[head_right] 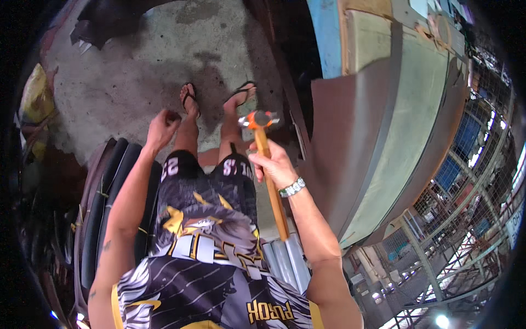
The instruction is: Cutting and preparing leather pieces on a workshop table using a blade, hammer, and measuring tape.
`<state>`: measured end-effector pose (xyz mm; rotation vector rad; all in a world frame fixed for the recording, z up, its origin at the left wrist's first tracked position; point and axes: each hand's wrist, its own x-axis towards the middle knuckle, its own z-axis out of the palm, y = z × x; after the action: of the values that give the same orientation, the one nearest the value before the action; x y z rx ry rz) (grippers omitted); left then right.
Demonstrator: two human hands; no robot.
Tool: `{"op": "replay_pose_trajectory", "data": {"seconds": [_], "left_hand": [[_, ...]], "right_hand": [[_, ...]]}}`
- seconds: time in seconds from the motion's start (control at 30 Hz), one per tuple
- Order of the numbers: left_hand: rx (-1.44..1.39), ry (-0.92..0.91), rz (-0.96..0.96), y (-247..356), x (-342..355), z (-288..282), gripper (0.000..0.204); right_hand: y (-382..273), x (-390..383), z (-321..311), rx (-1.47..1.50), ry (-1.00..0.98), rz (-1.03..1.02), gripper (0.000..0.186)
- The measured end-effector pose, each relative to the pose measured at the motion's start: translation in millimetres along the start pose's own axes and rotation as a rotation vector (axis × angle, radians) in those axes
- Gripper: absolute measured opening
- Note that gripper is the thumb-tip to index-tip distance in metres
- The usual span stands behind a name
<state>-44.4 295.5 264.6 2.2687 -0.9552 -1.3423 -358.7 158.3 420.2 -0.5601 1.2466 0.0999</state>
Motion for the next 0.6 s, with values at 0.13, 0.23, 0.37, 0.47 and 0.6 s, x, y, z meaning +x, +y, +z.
{"op": "replay_pose_trajectory", "data": {"seconds": [0.13,0.23,0.37,0.47,0.6], "left_hand": [[0.076,-0.001,0.012,-94.3,6.3,51.6,0.031],[-0.002,-0.081,-0.115,-113.0,16.6,83.3,0.033],[0.051,-0.084,-0.164,-119.5,18.9,100.8,0.028],[-0.009,-0.019,-0.186,-104.5,32.2,90.4,0.03],[-0.126,0.034,-0.185,-98.5,53.9,68.2,0.033]], "right_hand": [[25.9,72.2,-10.8,-0.107,0.133,-0.04,0.02],[19.8,128.5,-29.6,0.003,0.268,-0.137,0.015],[-25.6,202.0,-51.3,0.259,0.408,-0.521,0.017],[-63.6,210.4,-79.5,0.238,0.527,-0.629,0.028],[-74.5,221.8,-126.1,0.18,0.726,-0.716,0.028]]}}
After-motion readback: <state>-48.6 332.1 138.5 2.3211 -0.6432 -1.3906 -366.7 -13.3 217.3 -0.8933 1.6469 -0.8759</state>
